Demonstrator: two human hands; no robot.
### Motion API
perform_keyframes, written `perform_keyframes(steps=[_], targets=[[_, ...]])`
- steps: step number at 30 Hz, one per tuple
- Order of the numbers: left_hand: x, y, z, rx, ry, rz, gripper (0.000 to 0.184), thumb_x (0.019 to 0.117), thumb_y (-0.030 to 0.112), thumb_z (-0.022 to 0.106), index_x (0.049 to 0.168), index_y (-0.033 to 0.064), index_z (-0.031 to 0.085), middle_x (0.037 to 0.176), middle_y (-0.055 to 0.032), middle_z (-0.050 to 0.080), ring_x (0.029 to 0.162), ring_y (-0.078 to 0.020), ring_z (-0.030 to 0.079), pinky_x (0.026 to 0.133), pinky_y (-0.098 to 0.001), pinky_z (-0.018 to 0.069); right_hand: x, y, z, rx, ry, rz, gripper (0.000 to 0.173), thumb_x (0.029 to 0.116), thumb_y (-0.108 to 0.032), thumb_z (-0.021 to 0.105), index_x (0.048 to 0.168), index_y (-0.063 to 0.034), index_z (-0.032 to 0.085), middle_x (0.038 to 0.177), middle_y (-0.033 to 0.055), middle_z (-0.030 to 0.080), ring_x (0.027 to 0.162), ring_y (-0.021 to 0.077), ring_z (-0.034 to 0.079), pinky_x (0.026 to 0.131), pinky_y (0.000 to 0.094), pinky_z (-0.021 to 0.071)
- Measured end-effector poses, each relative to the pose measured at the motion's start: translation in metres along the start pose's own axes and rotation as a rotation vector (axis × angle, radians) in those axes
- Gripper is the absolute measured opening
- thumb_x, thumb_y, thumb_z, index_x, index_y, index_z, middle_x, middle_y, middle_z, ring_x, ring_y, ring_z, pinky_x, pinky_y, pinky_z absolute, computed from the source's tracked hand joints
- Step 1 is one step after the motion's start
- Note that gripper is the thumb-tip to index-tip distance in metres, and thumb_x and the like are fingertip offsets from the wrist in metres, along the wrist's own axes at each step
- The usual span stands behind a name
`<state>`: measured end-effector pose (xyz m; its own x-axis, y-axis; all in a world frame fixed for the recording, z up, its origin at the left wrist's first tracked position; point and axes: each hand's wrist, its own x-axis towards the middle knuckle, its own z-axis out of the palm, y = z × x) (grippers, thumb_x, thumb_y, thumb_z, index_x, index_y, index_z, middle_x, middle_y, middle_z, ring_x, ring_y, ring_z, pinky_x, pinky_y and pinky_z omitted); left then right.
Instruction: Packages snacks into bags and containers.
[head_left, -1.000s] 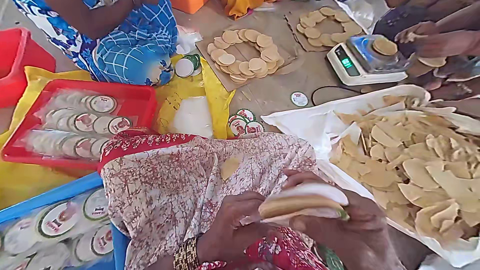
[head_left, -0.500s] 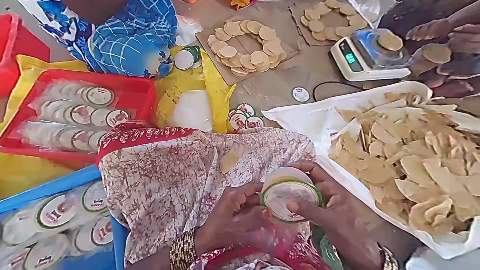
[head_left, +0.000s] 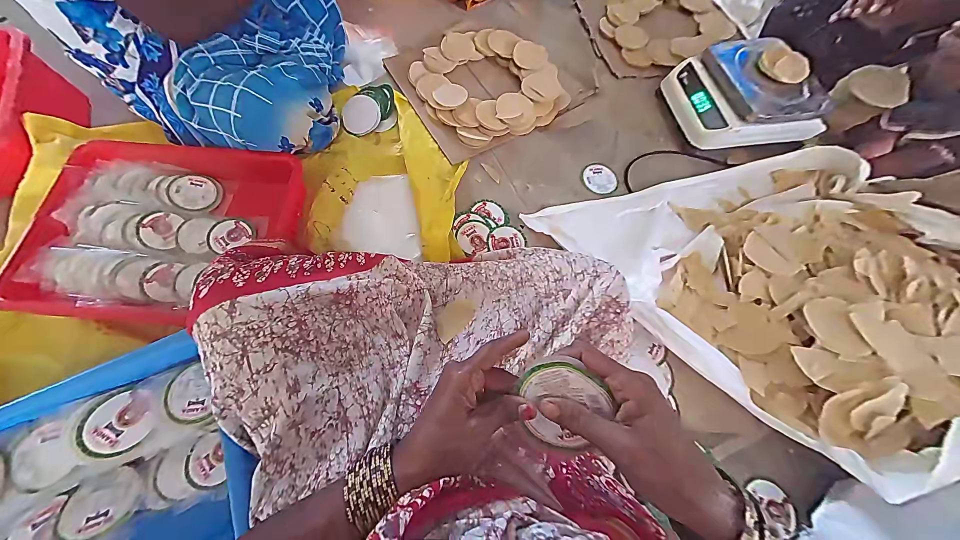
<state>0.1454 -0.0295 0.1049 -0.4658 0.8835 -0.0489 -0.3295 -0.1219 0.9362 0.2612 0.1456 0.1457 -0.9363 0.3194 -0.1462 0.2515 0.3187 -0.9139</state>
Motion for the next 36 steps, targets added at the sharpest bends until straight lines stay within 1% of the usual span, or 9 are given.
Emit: perform_keyframes(steps=[3, 5, 10, 14, 18, 22, 26, 30, 36], targets=[[-0.002, -0.001, -0.009, 0.195, -0.075, -0.069, 0.046, 0.0973, 0.012, 0.068, 0.138, -0.0063, 0.054, 0.092, -0.005, 0.074, 0.079, -0.0049, 0.069, 0.075, -0.0232, 0.0586, -0.002, 0.003, -0.004, 0.102, 0.071, -0.021, 0.029, 0.0827, -0.028, 0.08, 0.108, -0.0161, 0.071, 0.092, -0.0078, 0.075, 0.081, 0.0016, 0.072, 0.069, 0.0183, 0.0617], [-0.004, -0.004, -0.015, 0.337, -0.093, -0.074, 0.028, 0.1, 0.025, 0.064, 0.111, -0.0003, 0.07, 0.081, -0.0015, 0.069, 0.07, -0.001, 0.062, 0.066, -0.0205, 0.0516, -0.003, 0.004, -0.006, 0.147, 0.121, -0.043, 0.029, 0.0813, -0.024, 0.081, 0.108, -0.0159, 0.071, 0.093, -0.0073, 0.076, 0.082, 0.0028, 0.073, 0.071, 0.0187, 0.0621], [-0.002, -0.008, -0.017, 0.297, -0.109, 0.019, 0.023, 0.1031, 0.015, 0.058, 0.095, -0.0016, 0.072, 0.074, 0.0, 0.066, 0.067, 0.0033, 0.057, 0.063, -0.0157, 0.0471, -0.001, 0.009, -0.001, 0.208, 0.093, -0.036, 0.023, 0.079, -0.02, 0.083, 0.1, -0.0157, 0.074, 0.089, -0.0069, 0.076, 0.079, 0.0024, 0.073, 0.071, 0.0189, 0.0619], [0.0, -0.006, -0.017, 0.289, -0.133, -0.009, 0.023, 0.1025, 0.015, 0.058, 0.096, -0.0023, 0.072, 0.077, -0.0003, 0.067, 0.07, 0.003, 0.058, 0.065, -0.0165, 0.0479, 0.002, 0.015, 0.0, 0.206, -0.017, -0.011, 0.022, 0.0803, -0.023, 0.082, 0.098, -0.0155, 0.073, 0.087, -0.0088, 0.075, 0.079, -0.0003, 0.071, 0.071, 0.0177, 0.0604], [0.001, -0.007, -0.02, 0.216, -0.124, -0.016, 0.02, 0.1015, 0.013, 0.059, 0.099, -0.0034, 0.071, 0.081, 0.001, 0.068, 0.072, 0.0048, 0.059, 0.067, -0.0147, 0.0491, 0.005, 0.019, -0.01, 0.166, -0.068, 0.001, 0.046, 0.0903, -0.051, 0.072, 0.116, -0.0141, 0.067, 0.098, -0.0066, 0.074, 0.087, 0.0028, 0.071, 0.075, 0.0205, 0.061], [0.001, -0.006, -0.023, 0.201, -0.147, -0.077, 0.018, 0.0996, 0.011, 0.061, 0.103, -0.0035, 0.07, 0.084, -0.0006, 0.07, 0.075, 0.0014, 0.063, 0.07, -0.0176, 0.0535, 0.001, 0.025, -0.005, 0.017, -0.05, -0.062, 0.031, 0.0942, -0.047, 0.068, 0.094, -0.0161, 0.069, 0.075, -0.0111, 0.068, 0.068, -0.0052, 0.064, 0.06, 0.0143, 0.0535], [-0.001, -0.009, -0.025, 0.312, -0.17, -0.108, 0.019, 0.1001, 0.014, 0.06, 0.098, -0.0011, 0.07, 0.077, -0.0008, 0.067, 0.069, -0.0009, 0.061, 0.065, -0.0203, 0.0508, -0.002, 0.022, 0.004, -0.14, -0.06, -0.105, 0.029, 0.0944, -0.045, 0.066, 0.092, -0.016, 0.07, 0.069, -0.0111, 0.065, 0.062, -0.0084, 0.059, 0.054, 0.0118, 0.0479], [-0.003, -0.01, -0.026, 0.302, -0.135, -0.112, 0.021, 0.0995, 0.017, 0.063, 0.103, -0.0016, 0.072, 0.082, -0.0012, 0.071, 0.073, 0.0, 0.064, 0.069, -0.0196, 0.0539, 0.001, 0.023, -0.002, -0.142, -0.087, -0.103, 0.028, 0.0956, -0.042, 0.065, 0.096, -0.0151, 0.071, 0.074, -0.0107, 0.068, 0.067, -0.0075, 0.062, 0.058, 0.0128, 0.0514], [-0.005, -0.012, -0.03, 0.295, -0.084, -0.064, 0.019, 0.099, 0.014, 0.062, 0.1, -0.0004, 0.074, 0.079, 0.0019, 0.07, 0.07, 0.0045, 0.06, 0.066, -0.0158, 0.0506, 0.0, 0.034, -0.006, 0.147, -0.194, 0.051, 0.028, 0.091, -0.043, 0.072, 0.101, -0.0162, 0.071, 0.084, -0.0102, 0.072, 0.076, -0.002, 0.068, 0.068, 0.0176, 0.0579]])
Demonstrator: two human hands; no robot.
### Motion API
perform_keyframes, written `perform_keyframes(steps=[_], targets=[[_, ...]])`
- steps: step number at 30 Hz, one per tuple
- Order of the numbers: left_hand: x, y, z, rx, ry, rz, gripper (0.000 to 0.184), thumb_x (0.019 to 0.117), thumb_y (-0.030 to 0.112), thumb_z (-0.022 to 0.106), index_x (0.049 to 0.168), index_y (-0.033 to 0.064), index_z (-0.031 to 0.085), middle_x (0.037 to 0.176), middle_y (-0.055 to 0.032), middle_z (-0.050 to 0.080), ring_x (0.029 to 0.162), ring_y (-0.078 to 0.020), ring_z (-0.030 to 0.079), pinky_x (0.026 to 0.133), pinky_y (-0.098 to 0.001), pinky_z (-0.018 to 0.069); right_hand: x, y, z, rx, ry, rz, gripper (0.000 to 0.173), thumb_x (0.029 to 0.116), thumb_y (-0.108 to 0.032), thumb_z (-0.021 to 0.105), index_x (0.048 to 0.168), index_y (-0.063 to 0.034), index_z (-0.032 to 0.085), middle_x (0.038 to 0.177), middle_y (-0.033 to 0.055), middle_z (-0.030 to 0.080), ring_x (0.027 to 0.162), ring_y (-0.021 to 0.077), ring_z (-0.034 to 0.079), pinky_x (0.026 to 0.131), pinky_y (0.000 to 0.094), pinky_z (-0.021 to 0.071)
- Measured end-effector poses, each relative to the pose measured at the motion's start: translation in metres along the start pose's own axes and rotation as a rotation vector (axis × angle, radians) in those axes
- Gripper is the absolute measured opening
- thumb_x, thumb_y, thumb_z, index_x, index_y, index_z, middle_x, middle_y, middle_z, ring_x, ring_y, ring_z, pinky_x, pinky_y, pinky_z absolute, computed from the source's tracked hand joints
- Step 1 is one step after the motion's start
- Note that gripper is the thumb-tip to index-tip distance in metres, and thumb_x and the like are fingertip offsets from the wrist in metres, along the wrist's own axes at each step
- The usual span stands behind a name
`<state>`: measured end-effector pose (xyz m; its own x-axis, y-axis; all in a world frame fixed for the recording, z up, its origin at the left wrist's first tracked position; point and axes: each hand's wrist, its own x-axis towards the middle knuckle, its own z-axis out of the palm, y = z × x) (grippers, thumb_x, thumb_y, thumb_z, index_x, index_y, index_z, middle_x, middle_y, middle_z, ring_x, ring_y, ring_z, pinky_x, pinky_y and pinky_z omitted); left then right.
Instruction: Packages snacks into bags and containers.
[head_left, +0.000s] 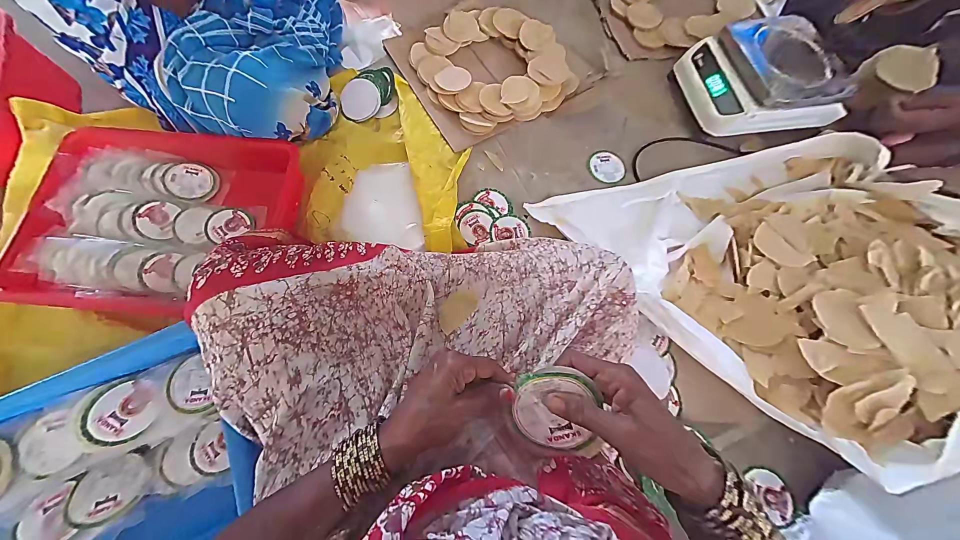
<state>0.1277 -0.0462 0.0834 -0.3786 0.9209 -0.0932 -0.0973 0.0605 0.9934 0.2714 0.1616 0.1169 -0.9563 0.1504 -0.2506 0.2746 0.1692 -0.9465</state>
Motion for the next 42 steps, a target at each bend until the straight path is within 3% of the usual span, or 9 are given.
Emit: perform_keyframes(steps=[4, 11, 17, 22, 25, 28, 30, 36, 42], targets=[[0.005, 0.004, 0.007, 0.073, -0.019, 0.091, 0.019, 0.0991, 0.011, 0.062, 0.097, -0.0024, 0.074, 0.076, -0.0023, 0.07, 0.068, 0.0028, 0.061, 0.066, -0.0158, 0.0503, 0.001, -0.001, 0.01, 0.12, -0.092, 0.049, 0.024, 0.0896, -0.034, 0.075, 0.102, -0.0143, 0.068, 0.083, -0.0099, 0.07, 0.075, -0.0021, 0.067, 0.068, 0.017, 0.0564], [0.005, 0.003, 0.005, 0.183, 0.053, 0.203, 0.02, 0.1007, 0.012, 0.061, 0.093, -0.0024, 0.073, 0.073, -0.0039, 0.069, 0.067, 0.0014, 0.061, 0.064, -0.0153, 0.0494, 0.004, -0.007, 0.003, 0.103, 0.009, -0.005, 0.021, 0.0884, -0.034, 0.076, 0.098, -0.0169, 0.07, 0.083, -0.011, 0.072, 0.076, -0.0021, 0.068, 0.068, 0.0168, 0.0581], [0.004, 0.005, 0.0, 0.072, -0.027, 0.133, 0.021, 0.1, 0.015, 0.065, 0.104, -0.0037, 0.073, 0.09, -0.0047, 0.075, 0.081, -0.0005, 0.069, 0.077, -0.0188, 0.0575, 0.001, -0.003, 0.005, -0.013, 0.051, -0.068, 0.027, 0.0898, -0.041, 0.074, 0.098, -0.0155, 0.069, 0.08, -0.0101, 0.071, 0.072, -0.0038, 0.067, 0.064, 0.0152, 0.0564], [0.008, 0.009, 0.002, 0.148, -0.046, 0.132, 0.019, 0.1001, 0.012, 0.062, 0.098, -0.0021, 0.075, 0.078, -0.0035, 0.072, 0.071, 0.0025, 0.064, 0.068, -0.0153, 0.0521, 0.0, -0.01, 0.014, -0.394, -0.032, -0.172, 0.056, 0.0989, -0.062, 0.05, 0.117, -0.0102, 0.059, 0.081, -0.0003, 0.065, 0.068, 0.0062, 0.064, 0.058, 0.0257, 0.054], [0.004, 0.007, 0.0, 0.112, 0.02, 0.126, 0.019, 0.1003, 0.013, 0.062, 0.097, -0.0023, 0.074, 0.078, -0.0015, 0.071, 0.071, 0.0036, 0.063, 0.068, -0.0144, 0.0519, -0.003, -0.01, 0.005, -0.203, 0.0, -0.091, 0.058, 0.0927, -0.059, 0.065, 0.13, -0.0147, 0.055, 0.095, -0.0065, 0.073, 0.081, 0.0015, 0.07, 0.069, 0.0231, 0.0606], [0.0, 0.004, -0.002, 0.075, 0.075, 0.088, 0.019, 0.0999, 0.013, 0.063, 0.098, -0.002, 0.074, 0.081, 0.0, 0.072, 0.074, 0.0042, 0.064, 0.071, -0.0148, 0.0539, -0.007, -0.002, 0.003, -0.072, 0.125, -0.076, 0.027, 0.087, -0.036, 0.076, 0.102, -0.0141, 0.073, 0.087, -0.0084, 0.075, 0.079, -0.0006, 0.071, 0.07, 0.019, 0.06], [0.0, 0.001, 0.0, 0.101, 0.085, 0.097, 0.019, 0.0997, 0.013, 0.063, 0.097, -0.0014, 0.075, 0.08, -0.0005, 0.072, 0.073, 0.004, 0.064, 0.07, -0.0152, 0.0535, -0.01, 0.001, 0.007, -0.09, 0.139, -0.102, 0.017, 0.0873, -0.031, 0.076, 0.093, -0.0145, 0.074, 0.082, -0.0091, 0.074, 0.076, -0.0029, 0.069, 0.07, 0.0161, 0.0583], [-0.001, 0.008, 0.003, 0.214, 0.049, 0.162, 0.019, 0.0993, 0.011, 0.062, 0.095, -0.0021, 0.075, 0.078, -0.0045, 0.072, 0.072, 0.002, 0.065, 0.069, -0.0153, 0.0521, -0.01, -0.004, 0.009, -0.219, 0.09, -0.151, 0.015, 0.0871, -0.028, 0.073, 0.089, -0.0138, 0.076, 0.08, -0.0093, 0.074, 0.075, -0.0071, 0.067, 0.067, 0.012, 0.055], [-0.001, 0.0, 0.003, 0.262, 0.06, 0.184, 0.02, 0.1002, 0.013, 0.062, 0.095, -0.0016, 0.074, 0.074, -0.0049, 0.07, 0.067, 0.0004, 0.062, 0.065, -0.0164, 0.0504, -0.003, 0.0, 0.01, -0.349, 0.032, -0.162, 0.015, 0.0867, -0.029, 0.071, 0.087, -0.0143, 0.075, 0.073, -0.0077, 0.07, 0.067, -0.0059, 0.064, 0.06, 0.0145, 0.052]])
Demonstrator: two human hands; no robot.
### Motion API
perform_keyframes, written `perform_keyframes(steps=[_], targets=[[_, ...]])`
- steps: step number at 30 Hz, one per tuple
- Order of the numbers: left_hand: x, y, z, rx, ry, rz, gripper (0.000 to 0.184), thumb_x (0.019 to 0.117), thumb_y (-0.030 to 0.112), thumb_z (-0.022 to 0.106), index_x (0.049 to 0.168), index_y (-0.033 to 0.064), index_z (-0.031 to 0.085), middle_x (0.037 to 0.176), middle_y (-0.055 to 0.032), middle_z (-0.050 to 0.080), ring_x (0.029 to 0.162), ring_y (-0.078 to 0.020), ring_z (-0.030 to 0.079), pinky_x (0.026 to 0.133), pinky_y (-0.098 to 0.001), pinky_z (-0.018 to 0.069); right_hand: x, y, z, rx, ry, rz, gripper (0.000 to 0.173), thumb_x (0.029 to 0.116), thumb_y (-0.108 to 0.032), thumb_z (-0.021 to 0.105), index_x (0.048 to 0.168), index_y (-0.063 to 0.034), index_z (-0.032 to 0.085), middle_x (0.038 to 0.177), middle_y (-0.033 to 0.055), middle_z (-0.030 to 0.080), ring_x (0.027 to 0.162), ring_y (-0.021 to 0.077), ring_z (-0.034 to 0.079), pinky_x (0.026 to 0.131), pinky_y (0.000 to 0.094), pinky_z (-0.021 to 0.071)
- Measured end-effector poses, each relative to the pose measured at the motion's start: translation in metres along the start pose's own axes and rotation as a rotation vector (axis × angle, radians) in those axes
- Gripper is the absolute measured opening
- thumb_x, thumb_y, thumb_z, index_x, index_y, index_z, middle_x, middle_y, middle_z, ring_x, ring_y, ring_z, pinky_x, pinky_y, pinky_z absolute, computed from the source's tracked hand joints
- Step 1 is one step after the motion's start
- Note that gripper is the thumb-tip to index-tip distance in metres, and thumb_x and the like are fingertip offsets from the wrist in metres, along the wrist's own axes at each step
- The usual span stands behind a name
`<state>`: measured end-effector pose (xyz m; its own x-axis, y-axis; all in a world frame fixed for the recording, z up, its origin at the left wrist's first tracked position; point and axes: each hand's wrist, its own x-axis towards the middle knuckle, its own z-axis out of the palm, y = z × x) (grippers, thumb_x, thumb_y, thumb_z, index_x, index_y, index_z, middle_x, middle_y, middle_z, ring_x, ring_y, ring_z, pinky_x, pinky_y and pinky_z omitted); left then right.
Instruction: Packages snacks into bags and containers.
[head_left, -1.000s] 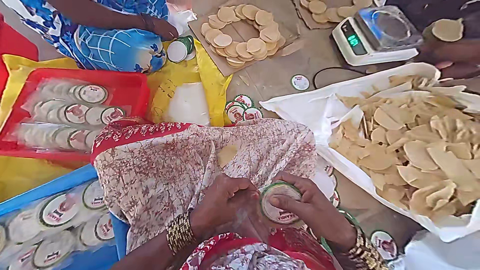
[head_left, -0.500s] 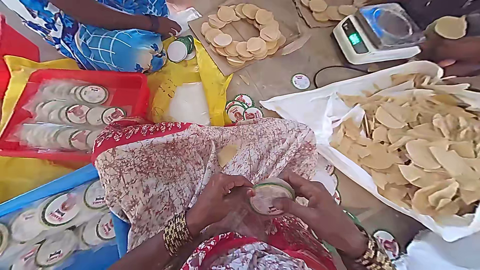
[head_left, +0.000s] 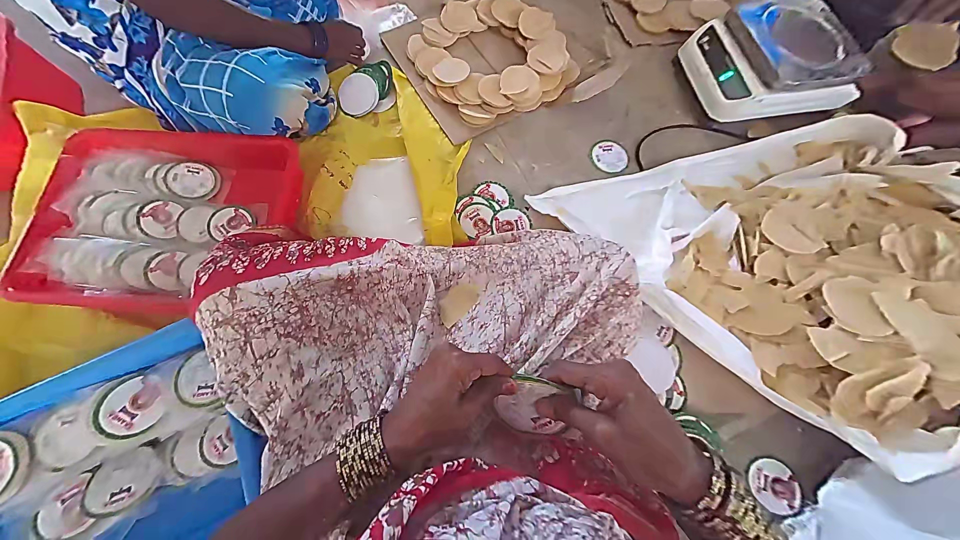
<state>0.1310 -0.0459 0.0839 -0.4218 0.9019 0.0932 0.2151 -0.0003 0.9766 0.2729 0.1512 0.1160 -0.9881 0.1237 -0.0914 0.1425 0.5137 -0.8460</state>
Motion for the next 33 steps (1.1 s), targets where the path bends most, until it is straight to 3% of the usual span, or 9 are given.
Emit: perform_keyframes(steps=[8, 14, 19, 22, 24, 26, 28, 30, 33], targets=[[-0.005, -0.008, -0.014, -0.069, -0.083, -0.107, 0.025, 0.1017, 0.021, 0.061, 0.098, 0.0008, 0.076, 0.077, -0.0014, 0.071, 0.068, 0.0034, 0.061, 0.065, -0.0158, 0.0499, -0.005, 0.008, 0.015, -0.147, 0.037, -0.052, 0.05, 0.107, -0.055, 0.039, 0.09, -0.0127, 0.061, 0.059, -0.0034, 0.048, 0.052, 0.0052, 0.049, 0.046, 0.0245, 0.0395], [-0.01, -0.003, -0.003, 0.031, -0.021, -0.033, 0.021, 0.1001, 0.015, 0.061, 0.093, 0.0004, 0.074, 0.069, -0.0039, 0.067, 0.062, -0.001, 0.059, 0.059, -0.0179, 0.0473, -0.001, 0.004, 0.02, -0.218, -0.03, -0.141, 0.044, 0.1076, -0.046, 0.041, 0.087, -0.0126, 0.061, 0.058, -0.0018, 0.049, 0.051, 0.0091, 0.05, 0.046, 0.0282, 0.0397], [-0.006, -0.003, -0.006, -0.016, -0.009, -0.042, 0.024, 0.101, 0.018, 0.062, 0.099, -0.0021, 0.074, 0.08, -0.0054, 0.073, 0.073, -0.0017, 0.066, 0.071, -0.0192, 0.054, 0.003, 0.002, 0.023, -0.198, -0.004, -0.104, 0.043, 0.1069, -0.046, 0.043, 0.089, -0.0126, 0.063, 0.059, -0.002, 0.05, 0.05, 0.0088, 0.051, 0.045, 0.0286, 0.0413], [-0.004, -0.011, -0.022, -0.397, -0.022, -0.146, 0.062, 0.1055, 0.053, 0.043, 0.128, -0.0012, 0.065, 0.104, -0.005, 0.074, 0.091, -0.0064, 0.07, 0.084, -0.0271, 0.0581, 0.006, 0.002, 0.015, 0.029, 0.246, 0.016, 0.043, 0.1042, -0.049, 0.051, 0.096, -0.0114, 0.069, 0.072, -0.0073, 0.065, 0.063, -0.0019, 0.061, 0.057, 0.0195, 0.0528], [-0.006, -0.019, -0.028, -0.756, 0.078, -0.222, 0.087, 0.0916, 0.08, 0.037, 0.133, 0.0086, 0.065, 0.119, -0.0053, 0.073, 0.105, -0.0131, 0.07, 0.092, -0.0334, 0.0577, 0.011, -0.001, 0.006, 0.323, 0.394, 0.084, 0.028, 0.1029, -0.036, 0.059, 0.11, -0.0108, 0.07, 0.089, -0.0094, 0.074, 0.08, -0.0011, 0.071, 0.073, 0.018, 0.0609], [-0.005, -0.02, -0.021, -1.01, 0.155, -0.22, 0.094, 0.0804, 0.086, 0.046, 0.135, 0.0122, 0.064, 0.126, -0.0052, 0.071, 0.115, -0.0186, 0.068, 0.098, -0.0388, 0.0558, 0.016, -0.003, 0.002, 0.569, 0.47, 0.121, 0.019, 0.1018, -0.019, 0.06, 0.114, -0.0087, 0.069, 0.096, -0.0061, 0.076, 0.087, 0.0036, 0.073, 0.079, 0.0205, 0.062], [-0.007, -0.016, -0.004, -0.97, 0.214, -0.186, 0.081, 0.0854, 0.074, 0.058, 0.138, 0.0124, 0.059, 0.131, -0.0024, 0.068, 0.121, -0.017, 0.065, 0.104, -0.0384, 0.0531, 0.019, -0.005, 0.008, 0.705, 0.495, 0.163, 0.016, 0.0999, -0.013, 0.061, 0.112, -0.0083, 0.069, 0.095, -0.0036, 0.077, 0.086, 0.0057, 0.074, 0.079, 0.0225, 0.0625], [-0.007, -0.003, 0.012, -0.869, 0.335, -0.278, 0.05, 0.0925, 0.039, 0.073, 0.13, 0.0095, 0.059, 0.119, 0.0009, 0.072, 0.112, -0.0115, 0.068, 0.101, -0.034, 0.0552, 0.021, -0.012, 0.021, 0.777, 0.486, 0.191, 0.015, 0.0962, -0.009, 0.065, 0.111, -0.0067, 0.07, 0.095, -0.001, 0.078, 0.085, 0.0077, 0.075, 0.078, 0.0243, 0.0634], [0.005, 0.014, 0.021, -0.787, 0.484, -0.404, 0.026, 0.0908, 0.002, 0.071, 0.116, -0.0017, 0.063, 0.102, -0.0065, 0.073, 0.096, -0.0137, 0.07, 0.092, -0.032, 0.0584, 0.018, -0.022, 0.033, 0.857, 0.444, 0.229, 0.022, 0.09, -0.002, 0.068, 0.112, -0.0013, 0.069, 0.097, 0.0045, 0.077, 0.088, 0.0105, 0.075, 0.081, 0.0257, 0.0631]])
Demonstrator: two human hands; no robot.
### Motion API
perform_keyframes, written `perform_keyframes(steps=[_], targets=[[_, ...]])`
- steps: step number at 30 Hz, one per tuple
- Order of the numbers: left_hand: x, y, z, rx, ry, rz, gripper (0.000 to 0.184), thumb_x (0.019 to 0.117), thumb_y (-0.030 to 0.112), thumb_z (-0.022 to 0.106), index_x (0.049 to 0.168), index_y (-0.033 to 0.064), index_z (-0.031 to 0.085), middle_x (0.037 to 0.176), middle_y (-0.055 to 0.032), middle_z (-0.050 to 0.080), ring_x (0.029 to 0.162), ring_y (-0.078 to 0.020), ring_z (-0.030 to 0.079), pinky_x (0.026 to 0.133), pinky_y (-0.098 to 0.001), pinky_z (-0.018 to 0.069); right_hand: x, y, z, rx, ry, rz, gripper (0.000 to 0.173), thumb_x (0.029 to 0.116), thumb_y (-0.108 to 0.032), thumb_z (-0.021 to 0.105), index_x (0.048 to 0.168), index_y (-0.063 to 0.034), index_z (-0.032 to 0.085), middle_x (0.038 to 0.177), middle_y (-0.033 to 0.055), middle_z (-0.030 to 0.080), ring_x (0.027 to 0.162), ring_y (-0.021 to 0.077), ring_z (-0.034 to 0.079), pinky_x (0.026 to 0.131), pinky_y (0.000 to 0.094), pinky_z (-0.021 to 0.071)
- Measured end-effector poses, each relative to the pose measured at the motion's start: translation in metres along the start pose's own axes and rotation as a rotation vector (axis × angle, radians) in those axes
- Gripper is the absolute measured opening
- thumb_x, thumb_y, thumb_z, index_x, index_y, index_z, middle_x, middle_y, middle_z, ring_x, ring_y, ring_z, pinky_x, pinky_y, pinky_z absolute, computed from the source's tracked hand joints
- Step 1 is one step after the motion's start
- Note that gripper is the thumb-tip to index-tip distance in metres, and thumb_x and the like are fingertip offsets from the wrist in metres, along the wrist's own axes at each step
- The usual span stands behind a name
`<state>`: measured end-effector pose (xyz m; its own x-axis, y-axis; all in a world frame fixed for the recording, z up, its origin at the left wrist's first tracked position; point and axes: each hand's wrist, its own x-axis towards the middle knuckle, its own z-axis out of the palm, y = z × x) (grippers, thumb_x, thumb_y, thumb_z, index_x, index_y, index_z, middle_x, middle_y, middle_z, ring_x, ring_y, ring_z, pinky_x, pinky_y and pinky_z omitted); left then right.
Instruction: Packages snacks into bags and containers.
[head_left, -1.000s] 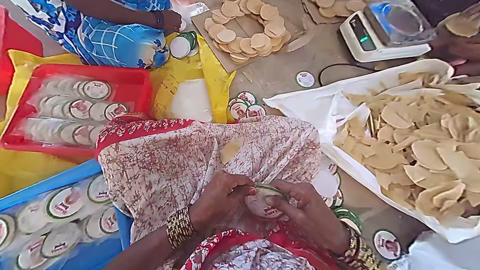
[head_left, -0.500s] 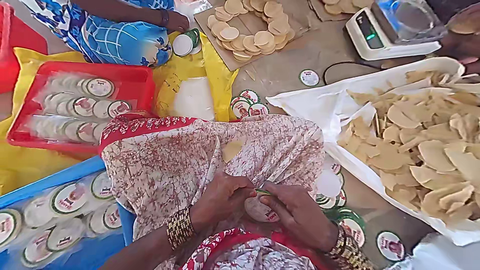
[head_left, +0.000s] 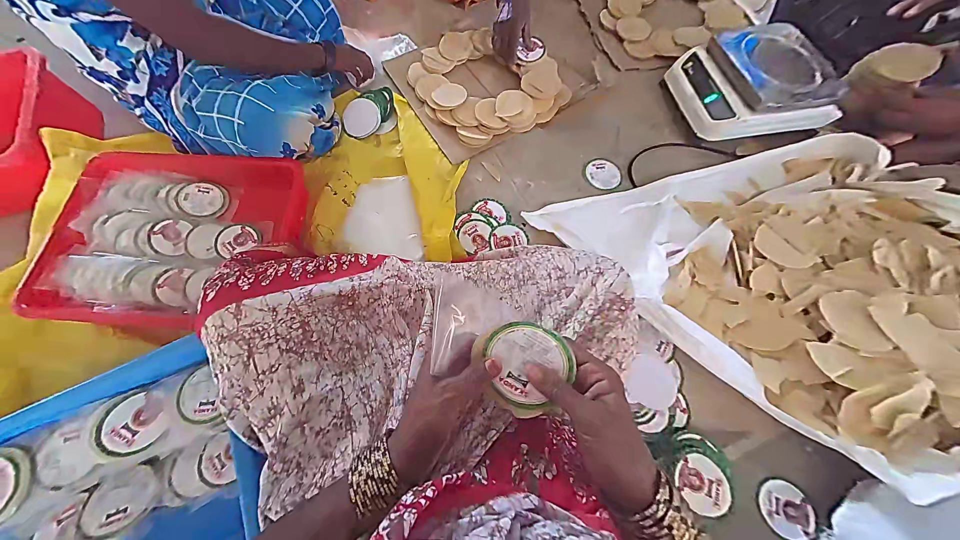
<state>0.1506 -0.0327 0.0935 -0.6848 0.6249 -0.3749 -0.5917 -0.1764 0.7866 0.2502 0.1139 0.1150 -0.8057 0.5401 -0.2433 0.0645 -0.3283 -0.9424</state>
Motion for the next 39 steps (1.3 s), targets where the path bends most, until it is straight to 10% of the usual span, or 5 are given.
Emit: perform_keyframes(steps=[5, 12, 29, 34, 39], targets=[[0.006, 0.015, -0.024, 0.216, -0.301, -0.061, 0.011, 0.0907, 0.002, 0.066, 0.101, 0.0048, 0.068, 0.088, 0.0027, 0.072, 0.082, -0.0048, 0.069, 0.078, -0.0243, 0.0585, 0.002, -0.002, -0.016, -0.218, -0.143, 0.063, 0.03, 0.0908, -0.035, 0.072, 0.107, -0.0095, 0.071, 0.093, -0.0027, 0.074, 0.084, 0.0064, 0.071, 0.073, 0.0217, 0.0599], [-0.018, 0.003, -0.036, 0.283, -0.509, -0.228, 0.005, 0.0923, 0.007, 0.067, 0.097, 0.0064, 0.069, 0.079, 0.0047, 0.069, 0.069, -0.0021, 0.066, 0.064, -0.0219, 0.0554, -0.021, 0.004, -0.029, -0.216, -0.298, 0.229, 0.009, 0.0813, -0.016, 0.083, 0.085, -0.0108, 0.077, 0.075, -0.0021, 0.074, 0.067, 0.0037, 0.069, 0.063, 0.021, 0.059], [-0.024, -0.029, -0.053, 0.572, -0.617, 0.12, 0.031, 0.0932, 0.026, 0.074, 0.091, -0.0047, 0.07, 0.08, -0.0057, 0.069, 0.077, -0.0019, 0.062, 0.073, -0.0213, 0.0503, -0.041, 0.008, -0.061, -0.679, -0.351, 0.184, 0.034, 0.0781, -0.049, 0.081, 0.075, -0.0162, 0.072, 0.067, -0.0087, 0.068, 0.06, 0.0, 0.063, 0.054, 0.0241, 0.0524], [-0.017, -0.006, -0.028, 0.129, -0.373, -0.171, 0.012, 0.0943, 0.008, 0.061, 0.095, 0.0085, 0.073, 0.084, 0.0048, 0.073, 0.076, -0.0026, 0.069, 0.073, -0.0233, 0.0581, -0.03, -0.014, -0.06, -0.932, -0.275, -0.344, 0.1, 0.0793, -0.075, 0.069, 0.153, -0.0117, 0.044, 0.15, 0.0083, 0.053, 0.131, 0.0134, 0.053, 0.102, 0.0335, 0.0496], [-0.001, 0.007, -0.02, -0.003, -0.555, -0.178, 0.024, 0.1017, 0.017, 0.054, 0.092, 0.0152, 0.076, 0.086, 0.0069, 0.075, 0.081, -0.001, 0.07, 0.079, -0.0228, 0.0582, -0.015, -0.017, -0.041, -1.291, -0.338, -0.903, 0.027, 0.1023, -0.025, 0.051, 0.127, -0.0214, 0.062, 0.134, 0.0016, 0.066, 0.134, 0.0203, 0.055, 0.119, 0.0415, 0.0321]])
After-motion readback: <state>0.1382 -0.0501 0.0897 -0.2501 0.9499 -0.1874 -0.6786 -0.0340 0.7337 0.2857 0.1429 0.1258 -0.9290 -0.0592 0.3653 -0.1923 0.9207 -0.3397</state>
